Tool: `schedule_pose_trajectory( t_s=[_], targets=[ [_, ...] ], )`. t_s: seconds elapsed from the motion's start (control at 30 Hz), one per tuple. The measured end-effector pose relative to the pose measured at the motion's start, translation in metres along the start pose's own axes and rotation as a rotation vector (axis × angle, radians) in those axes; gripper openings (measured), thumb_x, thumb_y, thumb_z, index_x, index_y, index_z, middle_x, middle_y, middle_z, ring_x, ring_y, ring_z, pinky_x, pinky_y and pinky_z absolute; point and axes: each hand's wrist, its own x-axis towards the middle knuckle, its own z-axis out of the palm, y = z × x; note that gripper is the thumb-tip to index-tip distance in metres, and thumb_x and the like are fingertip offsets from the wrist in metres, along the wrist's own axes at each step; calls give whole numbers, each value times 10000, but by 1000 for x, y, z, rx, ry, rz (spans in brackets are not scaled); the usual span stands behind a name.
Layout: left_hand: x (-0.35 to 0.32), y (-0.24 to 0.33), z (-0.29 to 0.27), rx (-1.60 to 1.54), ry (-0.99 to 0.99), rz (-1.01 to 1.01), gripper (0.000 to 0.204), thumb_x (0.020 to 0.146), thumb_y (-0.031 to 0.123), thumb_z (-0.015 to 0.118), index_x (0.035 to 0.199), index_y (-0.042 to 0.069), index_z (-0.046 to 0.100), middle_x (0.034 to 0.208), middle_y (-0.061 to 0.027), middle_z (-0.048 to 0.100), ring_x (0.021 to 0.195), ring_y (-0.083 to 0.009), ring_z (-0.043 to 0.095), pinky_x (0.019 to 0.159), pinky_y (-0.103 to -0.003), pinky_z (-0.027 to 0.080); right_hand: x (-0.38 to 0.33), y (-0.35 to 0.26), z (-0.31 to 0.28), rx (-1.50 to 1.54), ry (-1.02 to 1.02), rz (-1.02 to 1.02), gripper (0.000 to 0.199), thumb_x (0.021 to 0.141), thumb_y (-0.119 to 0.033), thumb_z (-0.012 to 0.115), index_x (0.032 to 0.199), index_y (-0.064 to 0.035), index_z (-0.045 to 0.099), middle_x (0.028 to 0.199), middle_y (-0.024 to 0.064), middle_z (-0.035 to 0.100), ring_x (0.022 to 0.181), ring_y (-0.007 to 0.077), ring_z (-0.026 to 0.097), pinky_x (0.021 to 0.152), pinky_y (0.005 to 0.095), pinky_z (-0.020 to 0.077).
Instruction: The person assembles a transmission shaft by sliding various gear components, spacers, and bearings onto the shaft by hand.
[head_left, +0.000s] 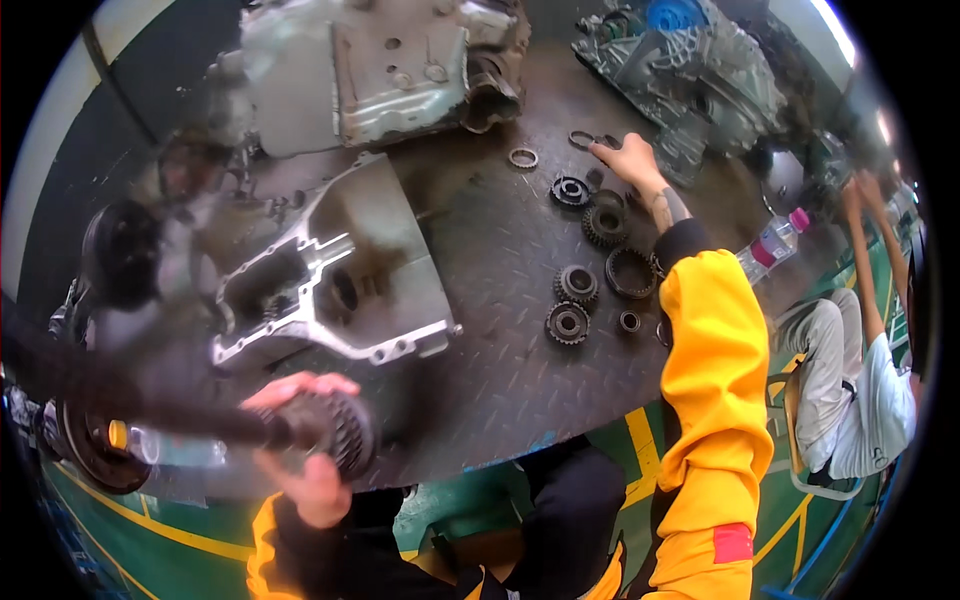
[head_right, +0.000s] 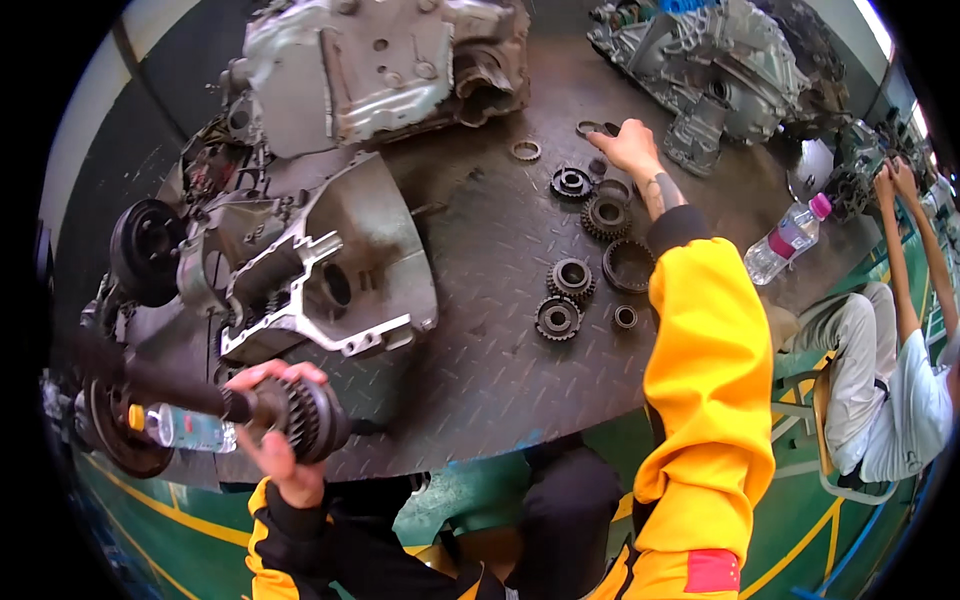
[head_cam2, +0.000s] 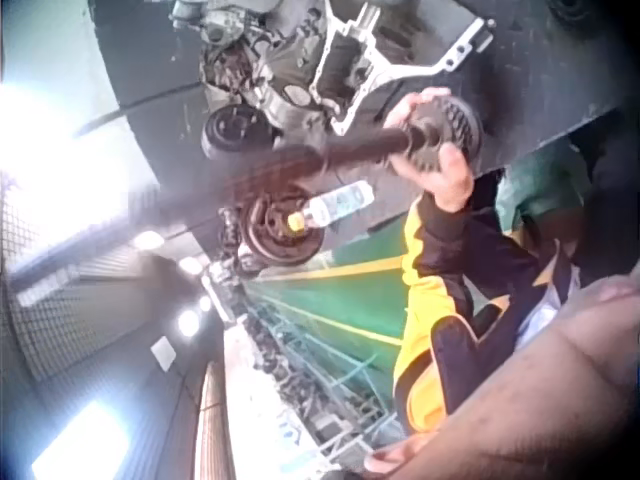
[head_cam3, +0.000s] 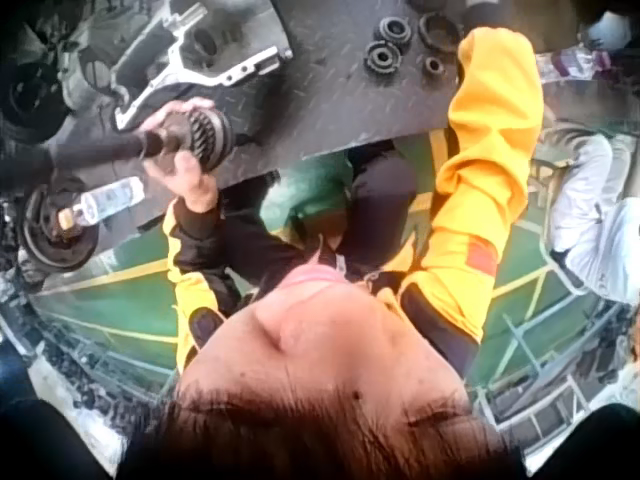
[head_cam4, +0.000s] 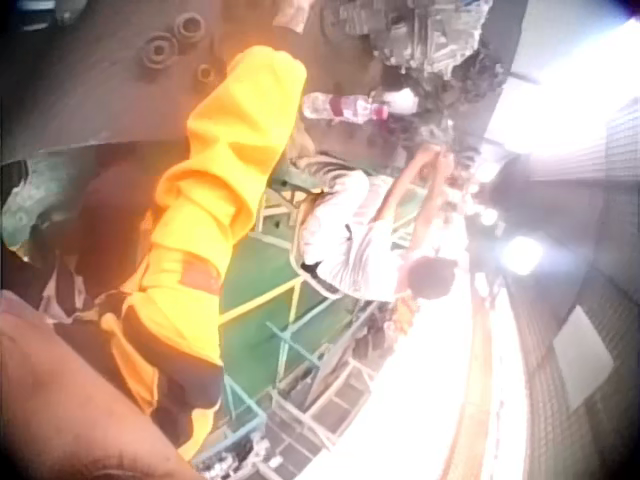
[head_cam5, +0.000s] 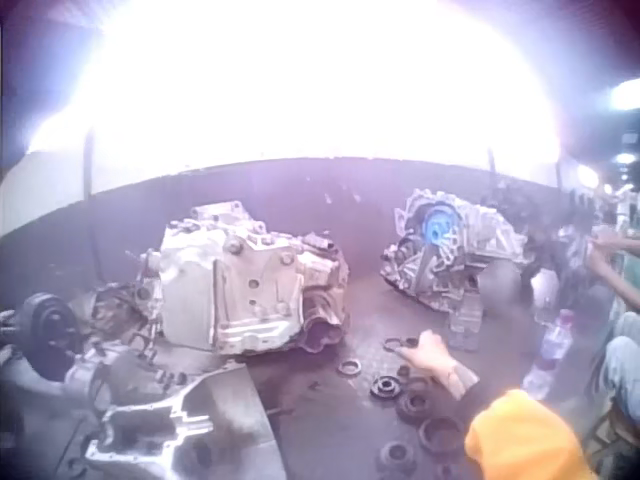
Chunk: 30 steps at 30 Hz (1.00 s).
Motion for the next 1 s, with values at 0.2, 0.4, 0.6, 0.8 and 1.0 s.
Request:
schedule_pose_trajectory(
  t_s=[0.2,0.4,0.6,0.8,1.0],
  targets=[
    [6,-4,-6,44,30,37,416,787,116,648,1159,15,492,988,-77,587,905,-164,578,818,-317,472,-77,-105,-113,349,-22,-406,720,710,-520,780,1094,75,647,987,125,678,924,203,633,833,300,483],
    [12,2,-1,107,17,105,376,769,135,683,1096,15,540,912,-71,608,845,-137,570,781,-303,476,-202,-212,-217,1006,-265,-734,398,924,-396,598,1050,-25,667,957,0,673,897,86,600,830,250,467],
    [5,11,-2,105,1,117,365,763,125,701,1084,20,562,900,-70,629,822,-142,598,772,-297,488,-259,-259,-235,1480,-640,-781,702,977,-568,375,1174,75,579,1090,195,647,982,248,625,873,325,481],
    [4,15,1,53,10,131,372,760,115,720,1087,34,562,861,-64,653,790,-129,615,740,-290,504,-271,-270,-234,1547,-614,-800,584,998,-504,405,1141,22,613,1051,134,669,932,194,619,815,307,485],
    [5,19,-4,71,4,136,389,750,131,746,1080,38,561,858,-63,652,782,-130,616,737,-291,503,-269,-288,-236,1259,-165,-957,540,977,-448,510,1206,39,560,1158,126,626,1071,211,598,907,323,473]
  ],
)
